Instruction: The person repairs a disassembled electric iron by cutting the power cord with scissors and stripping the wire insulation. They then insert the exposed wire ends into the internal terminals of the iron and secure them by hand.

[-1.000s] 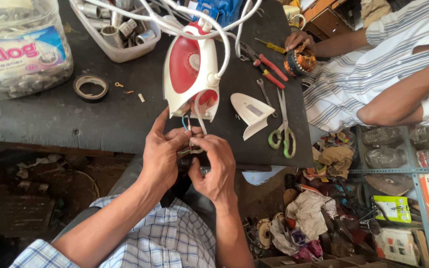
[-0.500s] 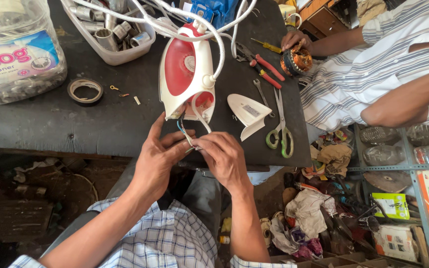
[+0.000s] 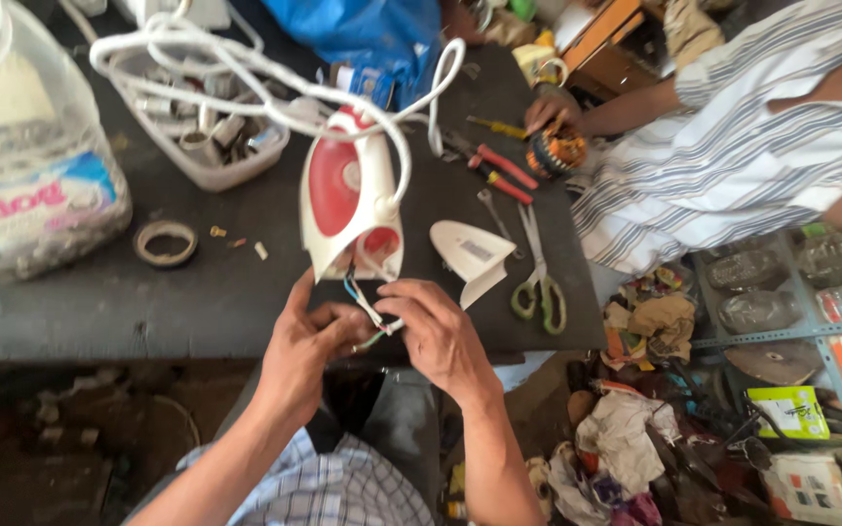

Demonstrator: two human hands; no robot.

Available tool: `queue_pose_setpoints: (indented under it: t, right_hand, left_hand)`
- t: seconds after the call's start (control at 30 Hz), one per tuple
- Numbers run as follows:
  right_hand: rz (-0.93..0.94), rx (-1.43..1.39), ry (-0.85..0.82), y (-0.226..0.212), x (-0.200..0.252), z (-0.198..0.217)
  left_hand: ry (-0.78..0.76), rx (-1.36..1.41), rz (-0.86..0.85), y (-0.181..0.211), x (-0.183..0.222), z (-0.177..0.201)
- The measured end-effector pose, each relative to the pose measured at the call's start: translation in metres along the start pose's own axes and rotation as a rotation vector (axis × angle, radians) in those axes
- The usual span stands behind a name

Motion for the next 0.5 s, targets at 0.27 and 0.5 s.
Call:
queue_pose_setpoints:
  t: [0.27,0.5]
  right_hand:
    - [-0.205,-0.145,0.165,-0.003,-0.009,0.007]
    - [-0.377,0.085,0.379,-0.001,-0.014,-0.003]
  left_hand:
    - [0.062,-1.479,-0.437,0.105,0.009,-0.016]
    - [-0.236,-1.107,-1.542,0.165,0.000,-0.107]
Point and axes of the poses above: each hand's wrist, its own x-axis away from the middle knuckle, its own z-axis out of the back of the hand, y = z × x, the point moved 7 cm from there along -x, towards the middle knuckle, and after that the axes turned 12 degrees about y, right-handed, at the moved point
